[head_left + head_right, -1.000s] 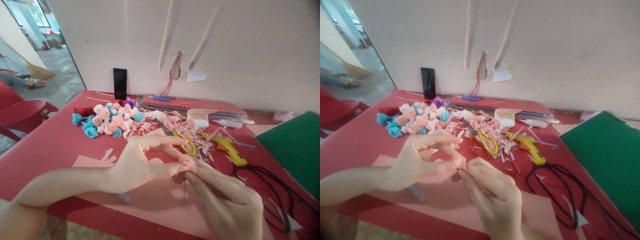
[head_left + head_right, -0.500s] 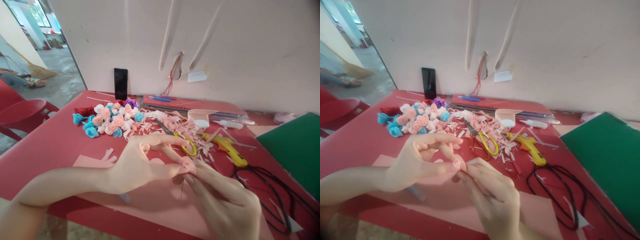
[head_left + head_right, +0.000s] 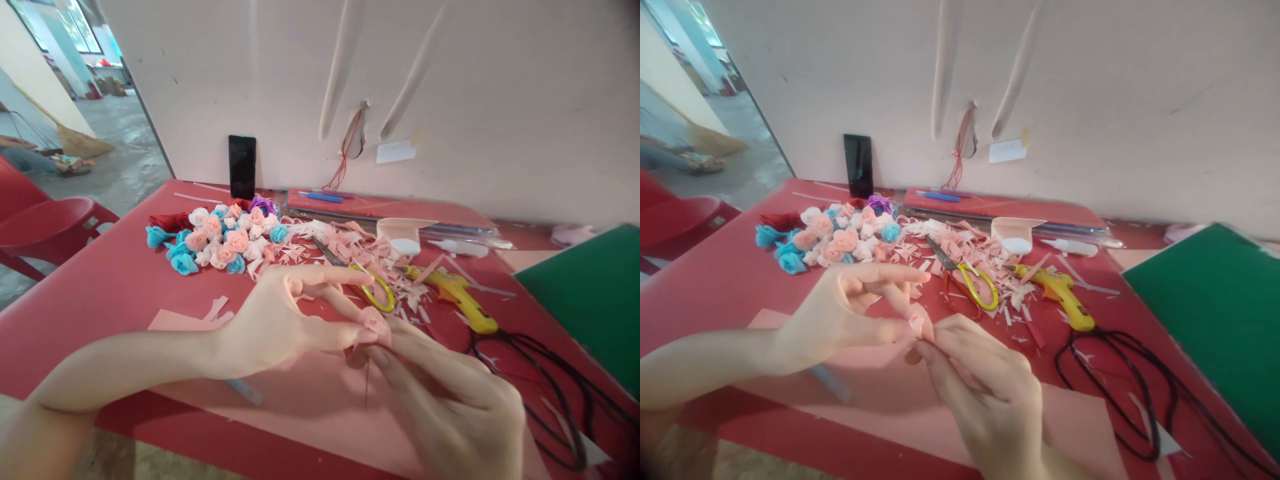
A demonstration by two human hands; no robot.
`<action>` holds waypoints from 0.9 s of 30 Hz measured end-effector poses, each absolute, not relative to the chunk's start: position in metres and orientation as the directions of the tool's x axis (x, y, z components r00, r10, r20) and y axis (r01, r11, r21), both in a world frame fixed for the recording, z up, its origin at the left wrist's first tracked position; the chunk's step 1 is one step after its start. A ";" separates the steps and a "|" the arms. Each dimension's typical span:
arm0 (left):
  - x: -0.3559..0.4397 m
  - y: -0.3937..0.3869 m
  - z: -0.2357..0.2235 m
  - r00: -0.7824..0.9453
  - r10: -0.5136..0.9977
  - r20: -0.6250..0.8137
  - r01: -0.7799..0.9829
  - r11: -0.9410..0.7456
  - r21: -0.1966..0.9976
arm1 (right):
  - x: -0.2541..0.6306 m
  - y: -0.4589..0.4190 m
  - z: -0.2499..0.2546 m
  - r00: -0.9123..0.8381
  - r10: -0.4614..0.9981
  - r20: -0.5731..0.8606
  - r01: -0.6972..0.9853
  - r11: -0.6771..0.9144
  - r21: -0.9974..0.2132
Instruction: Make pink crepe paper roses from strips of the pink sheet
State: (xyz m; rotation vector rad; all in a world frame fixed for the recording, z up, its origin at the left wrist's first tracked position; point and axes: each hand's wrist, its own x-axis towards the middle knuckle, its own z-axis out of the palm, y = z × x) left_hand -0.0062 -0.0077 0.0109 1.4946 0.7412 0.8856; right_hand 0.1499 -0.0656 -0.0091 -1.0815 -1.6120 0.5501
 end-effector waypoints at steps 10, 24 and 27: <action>-0.001 -0.007 0.008 0.533 0.828 0.174 -0.267 -0.030 0.963 | 0.159 -0.063 -0.009 -0.067 0.970 0.236 -0.021 0.235 -0.972; -0.002 -0.009 0.008 0.586 0.768 0.259 -0.249 -0.133 0.959 | 0.159 -0.066 -0.013 -0.119 0.974 0.190 -0.081 0.182 -0.980; -0.001 -0.010 0.007 0.593 0.768 0.242 -0.271 -0.092 0.958 | 0.161 -0.067 -0.018 -0.142 0.970 0.197 -0.045 0.192 -0.980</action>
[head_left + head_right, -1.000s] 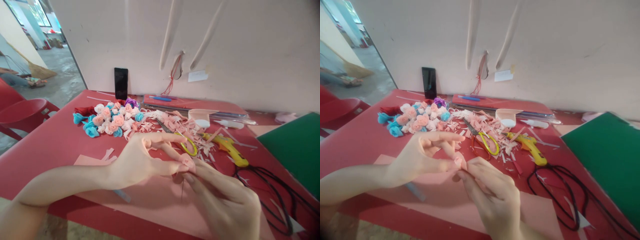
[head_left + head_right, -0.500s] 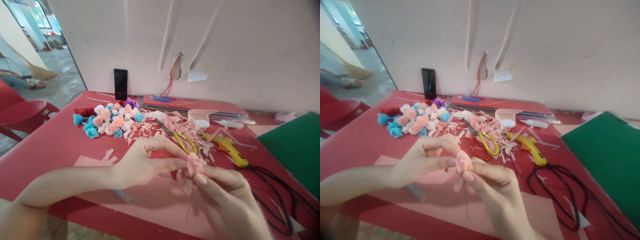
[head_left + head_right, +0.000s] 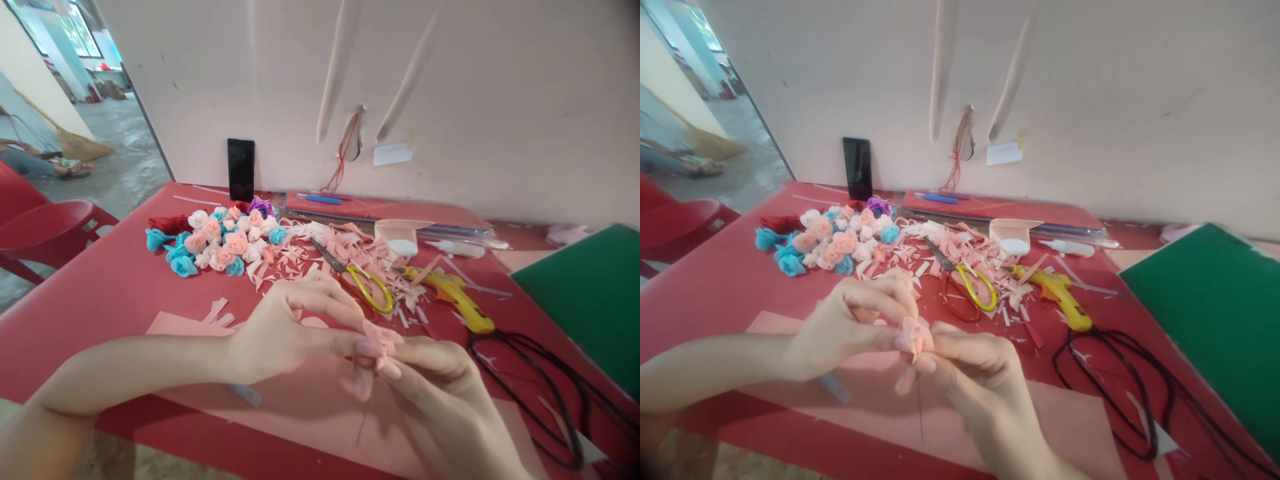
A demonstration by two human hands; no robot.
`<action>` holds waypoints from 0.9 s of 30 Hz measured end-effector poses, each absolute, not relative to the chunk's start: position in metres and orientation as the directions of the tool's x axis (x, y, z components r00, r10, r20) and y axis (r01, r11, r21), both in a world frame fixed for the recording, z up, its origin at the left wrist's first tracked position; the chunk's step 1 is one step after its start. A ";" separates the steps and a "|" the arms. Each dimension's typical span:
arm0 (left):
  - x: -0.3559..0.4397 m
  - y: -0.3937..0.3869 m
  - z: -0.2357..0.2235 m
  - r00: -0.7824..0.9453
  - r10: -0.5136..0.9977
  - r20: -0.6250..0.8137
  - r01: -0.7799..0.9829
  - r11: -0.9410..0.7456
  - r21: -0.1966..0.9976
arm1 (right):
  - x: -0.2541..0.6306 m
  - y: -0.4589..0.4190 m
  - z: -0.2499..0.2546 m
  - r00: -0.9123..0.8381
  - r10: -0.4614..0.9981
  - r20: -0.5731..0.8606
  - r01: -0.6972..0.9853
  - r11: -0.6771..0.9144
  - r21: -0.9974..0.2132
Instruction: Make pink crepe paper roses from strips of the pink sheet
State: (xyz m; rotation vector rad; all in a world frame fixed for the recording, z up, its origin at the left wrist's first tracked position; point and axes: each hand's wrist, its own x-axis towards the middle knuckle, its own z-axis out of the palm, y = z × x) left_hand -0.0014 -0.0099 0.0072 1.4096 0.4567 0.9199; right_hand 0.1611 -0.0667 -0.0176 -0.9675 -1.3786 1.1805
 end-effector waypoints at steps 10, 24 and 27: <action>0.001 -0.011 -0.001 0.523 0.792 0.315 -0.315 -0.163 0.935 | 0.155 -0.062 -0.008 -0.184 0.940 0.287 0.154 0.316 -0.936; 0.006 -0.015 -0.017 0.388 0.776 0.498 -0.269 -0.421 0.866 | 0.148 -0.071 -0.007 -0.074 0.795 0.602 0.514 0.548 -0.660; 0.005 -0.016 -0.017 0.398 0.763 0.509 -0.304 -0.414 0.858 | 0.146 -0.071 -0.003 -0.074 0.790 0.608 0.497 0.558 -0.665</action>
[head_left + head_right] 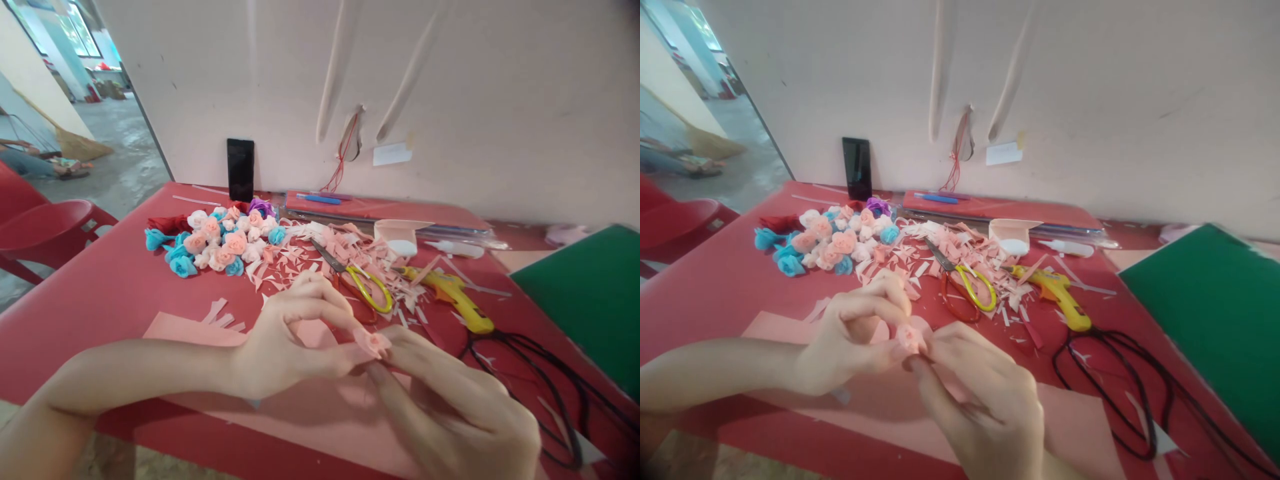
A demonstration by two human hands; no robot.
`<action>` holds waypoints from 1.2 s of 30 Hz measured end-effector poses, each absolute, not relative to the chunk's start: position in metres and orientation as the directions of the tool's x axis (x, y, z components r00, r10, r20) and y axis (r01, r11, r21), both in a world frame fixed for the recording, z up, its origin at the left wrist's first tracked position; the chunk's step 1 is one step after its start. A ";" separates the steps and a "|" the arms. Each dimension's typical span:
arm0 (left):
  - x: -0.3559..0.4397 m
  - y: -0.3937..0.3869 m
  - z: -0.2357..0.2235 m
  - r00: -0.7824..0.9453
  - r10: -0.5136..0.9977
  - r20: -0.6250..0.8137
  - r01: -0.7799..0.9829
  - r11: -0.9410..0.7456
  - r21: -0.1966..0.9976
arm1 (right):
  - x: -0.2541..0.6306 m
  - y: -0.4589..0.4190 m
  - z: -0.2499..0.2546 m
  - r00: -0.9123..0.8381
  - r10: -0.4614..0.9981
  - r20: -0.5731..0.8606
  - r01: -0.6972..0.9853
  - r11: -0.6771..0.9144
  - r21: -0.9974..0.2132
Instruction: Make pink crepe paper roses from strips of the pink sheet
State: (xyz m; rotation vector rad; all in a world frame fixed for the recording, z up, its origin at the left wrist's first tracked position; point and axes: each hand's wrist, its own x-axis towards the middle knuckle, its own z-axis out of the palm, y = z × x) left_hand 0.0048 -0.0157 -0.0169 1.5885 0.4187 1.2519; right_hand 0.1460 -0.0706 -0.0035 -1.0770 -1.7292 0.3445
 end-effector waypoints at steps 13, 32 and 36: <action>0.003 -0.014 -0.013 0.423 0.706 0.568 -0.353 -0.449 0.821 | 0.155 -0.058 -0.008 -0.183 0.659 0.730 0.330 0.740 -0.586; 0.001 -0.013 -0.009 0.459 0.594 0.661 -0.246 -0.630 0.737 | 0.163 -0.056 -0.014 -0.332 0.551 0.765 0.358 0.825 -0.438; 0.000 -0.009 -0.009 0.451 0.536 0.714 -0.235 -0.700 0.674 | 0.162 -0.056 -0.007 -0.370 0.538 0.757 0.419 0.824 -0.381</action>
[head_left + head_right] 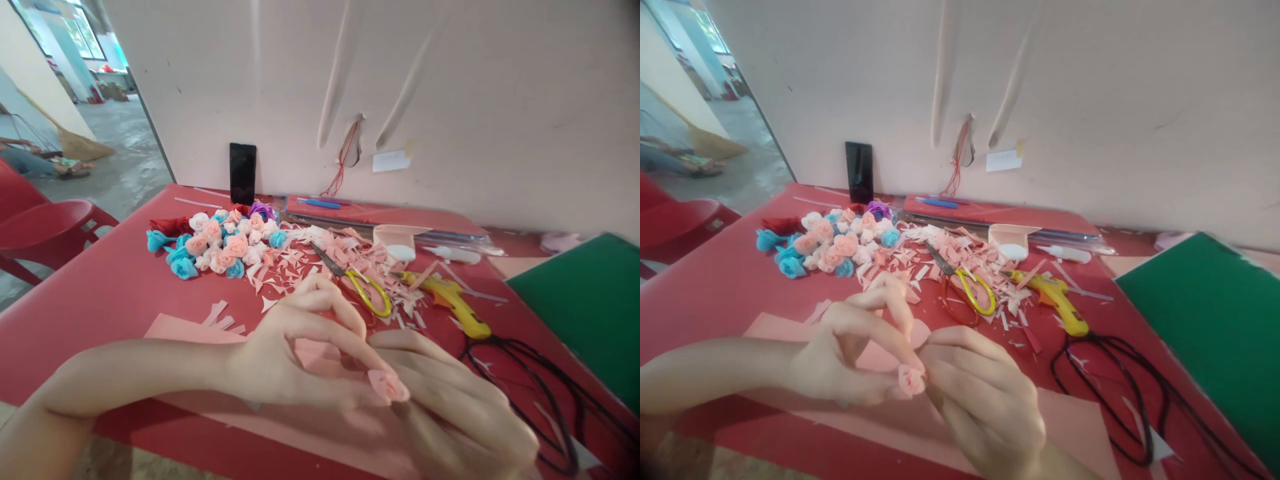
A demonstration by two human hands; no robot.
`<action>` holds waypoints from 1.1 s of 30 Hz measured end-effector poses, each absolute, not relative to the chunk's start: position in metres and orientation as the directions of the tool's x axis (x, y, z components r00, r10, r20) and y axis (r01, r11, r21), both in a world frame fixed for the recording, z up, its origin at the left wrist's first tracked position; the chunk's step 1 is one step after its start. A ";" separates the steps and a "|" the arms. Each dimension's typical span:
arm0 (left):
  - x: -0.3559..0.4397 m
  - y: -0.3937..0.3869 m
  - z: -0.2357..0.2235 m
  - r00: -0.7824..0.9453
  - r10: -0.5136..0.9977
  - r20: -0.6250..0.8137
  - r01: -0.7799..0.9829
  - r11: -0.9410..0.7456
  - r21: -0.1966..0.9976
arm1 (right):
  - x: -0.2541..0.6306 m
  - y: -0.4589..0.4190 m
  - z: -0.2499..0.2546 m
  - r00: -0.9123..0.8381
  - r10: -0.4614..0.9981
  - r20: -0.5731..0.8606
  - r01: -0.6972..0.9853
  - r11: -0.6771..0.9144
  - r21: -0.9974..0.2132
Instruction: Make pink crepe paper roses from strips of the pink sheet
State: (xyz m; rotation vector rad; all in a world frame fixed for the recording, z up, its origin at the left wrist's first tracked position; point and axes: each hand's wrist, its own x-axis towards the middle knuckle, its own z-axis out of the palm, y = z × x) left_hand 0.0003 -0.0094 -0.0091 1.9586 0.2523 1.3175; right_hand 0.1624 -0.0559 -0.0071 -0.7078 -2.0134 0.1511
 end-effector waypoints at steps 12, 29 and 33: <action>0.000 -0.007 0.000 0.532 0.494 0.688 -0.231 -0.697 0.679 | 0.160 -0.069 0.011 -0.367 0.697 0.616 0.468 0.711 -0.525; -0.005 -0.004 0.002 0.697 0.450 0.558 -0.137 -0.680 0.720 | 0.157 -0.076 0.003 -0.354 0.783 0.511 0.571 0.614 -0.544; -0.005 -0.003 0.004 0.736 0.439 0.516 -0.119 -0.666 0.736 | 0.160 -0.080 0.001 -0.349 0.775 0.527 0.574 0.621 -0.533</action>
